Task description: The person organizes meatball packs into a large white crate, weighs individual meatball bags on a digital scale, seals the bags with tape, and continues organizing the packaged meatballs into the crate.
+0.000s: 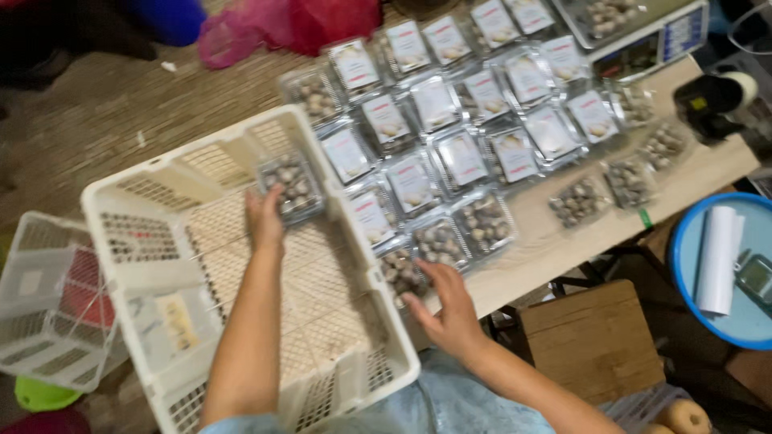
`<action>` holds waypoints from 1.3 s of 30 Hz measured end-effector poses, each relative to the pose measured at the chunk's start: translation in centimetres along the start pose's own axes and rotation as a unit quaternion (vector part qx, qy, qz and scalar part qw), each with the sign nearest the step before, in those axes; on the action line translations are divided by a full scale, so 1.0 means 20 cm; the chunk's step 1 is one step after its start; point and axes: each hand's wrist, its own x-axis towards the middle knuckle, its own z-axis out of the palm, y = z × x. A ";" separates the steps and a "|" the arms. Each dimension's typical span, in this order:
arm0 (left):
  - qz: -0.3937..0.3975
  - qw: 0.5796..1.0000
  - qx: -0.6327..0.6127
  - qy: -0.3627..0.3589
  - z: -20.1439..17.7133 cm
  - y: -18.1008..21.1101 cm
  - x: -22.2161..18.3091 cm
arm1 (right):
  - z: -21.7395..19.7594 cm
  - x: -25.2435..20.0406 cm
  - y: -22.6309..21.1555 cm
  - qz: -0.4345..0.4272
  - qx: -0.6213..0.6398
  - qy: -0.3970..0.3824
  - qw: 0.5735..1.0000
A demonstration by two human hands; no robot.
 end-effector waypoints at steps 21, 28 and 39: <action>0.244 0.783 0.421 -0.386 2.36 0.32 -1.88 | -1.76 0.37 2.41 0.486 -0.084 0.074 0.867; 0.186 0.773 0.468 -0.385 2.42 0.40 -1.93 | -1.75 0.29 2.23 0.465 0.072 0.127 0.873; 0.076 0.865 0.365 -0.335 2.40 0.41 -2.02 | -2.03 0.67 2.54 0.350 0.339 0.437 0.756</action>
